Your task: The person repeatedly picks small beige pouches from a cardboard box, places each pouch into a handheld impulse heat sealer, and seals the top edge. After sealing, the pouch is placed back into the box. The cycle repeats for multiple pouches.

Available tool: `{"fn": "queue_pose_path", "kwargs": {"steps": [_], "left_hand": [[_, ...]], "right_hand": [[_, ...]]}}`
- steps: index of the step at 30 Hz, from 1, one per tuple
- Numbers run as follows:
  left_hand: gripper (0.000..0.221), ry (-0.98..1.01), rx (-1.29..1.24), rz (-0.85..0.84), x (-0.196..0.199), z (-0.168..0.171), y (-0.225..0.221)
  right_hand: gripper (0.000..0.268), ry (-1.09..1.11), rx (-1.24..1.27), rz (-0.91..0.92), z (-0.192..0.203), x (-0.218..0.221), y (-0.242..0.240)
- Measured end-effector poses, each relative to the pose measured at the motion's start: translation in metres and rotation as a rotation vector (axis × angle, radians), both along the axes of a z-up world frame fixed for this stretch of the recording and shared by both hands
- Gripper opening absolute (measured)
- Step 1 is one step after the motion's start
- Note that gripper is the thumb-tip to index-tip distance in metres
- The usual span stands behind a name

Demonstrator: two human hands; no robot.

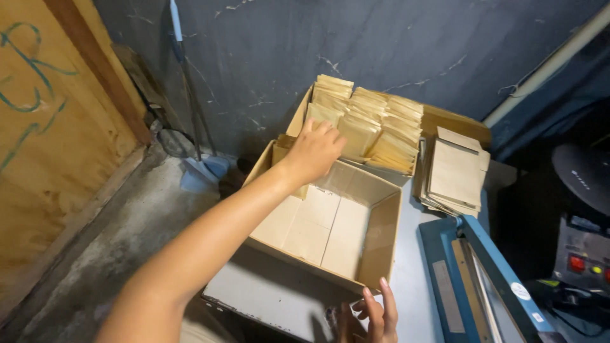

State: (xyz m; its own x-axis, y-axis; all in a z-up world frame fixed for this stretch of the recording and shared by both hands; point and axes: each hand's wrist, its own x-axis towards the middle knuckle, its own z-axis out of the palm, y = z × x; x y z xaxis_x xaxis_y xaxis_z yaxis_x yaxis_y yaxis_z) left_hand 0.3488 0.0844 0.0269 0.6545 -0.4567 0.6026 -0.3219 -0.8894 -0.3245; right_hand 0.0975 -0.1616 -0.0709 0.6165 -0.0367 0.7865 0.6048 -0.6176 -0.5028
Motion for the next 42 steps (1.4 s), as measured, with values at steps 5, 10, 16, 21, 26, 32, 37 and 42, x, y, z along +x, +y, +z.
{"fn": "queue_pose_path", "kwargs": {"steps": [5,10,16,21,26,32,37,42], "left_hand": [[0.017,0.114,-0.016,0.024,0.036,-0.021,-0.017],[0.022,0.259,-0.181,0.057,0.017,0.016,-0.020],[0.011,0.192,-0.794,-0.069,-0.054,0.078,-0.016],[0.024,0.294,-1.290,-0.202,-0.142,0.113,-0.038],[0.017,0.504,-1.916,-0.338,-0.199,0.066,-0.082],[0.019,0.464,-2.185,-0.309,-0.259,-0.006,-0.157],[0.021,0.617,-2.446,-0.314,-0.293,-0.036,-0.196],[0.023,0.770,-2.275,-0.398,-0.305,-0.059,-0.200]], "right_hand": [[0.051,0.084,0.050,-0.035,-0.004,-0.001,0.000],[0.048,0.034,0.046,0.004,-0.004,0.004,-0.004],[0.045,0.066,0.129,0.036,0.006,0.004,0.000],[0.031,0.034,0.252,0.028,0.018,0.003,0.002],[0.032,0.269,0.628,0.114,0.056,-0.004,-0.019],[0.031,0.241,0.817,0.287,0.094,-0.018,-0.055],[0.023,0.337,0.691,0.122,0.119,-0.034,-0.077],[0.013,0.303,0.428,-0.071,0.142,-0.048,-0.090]]}}
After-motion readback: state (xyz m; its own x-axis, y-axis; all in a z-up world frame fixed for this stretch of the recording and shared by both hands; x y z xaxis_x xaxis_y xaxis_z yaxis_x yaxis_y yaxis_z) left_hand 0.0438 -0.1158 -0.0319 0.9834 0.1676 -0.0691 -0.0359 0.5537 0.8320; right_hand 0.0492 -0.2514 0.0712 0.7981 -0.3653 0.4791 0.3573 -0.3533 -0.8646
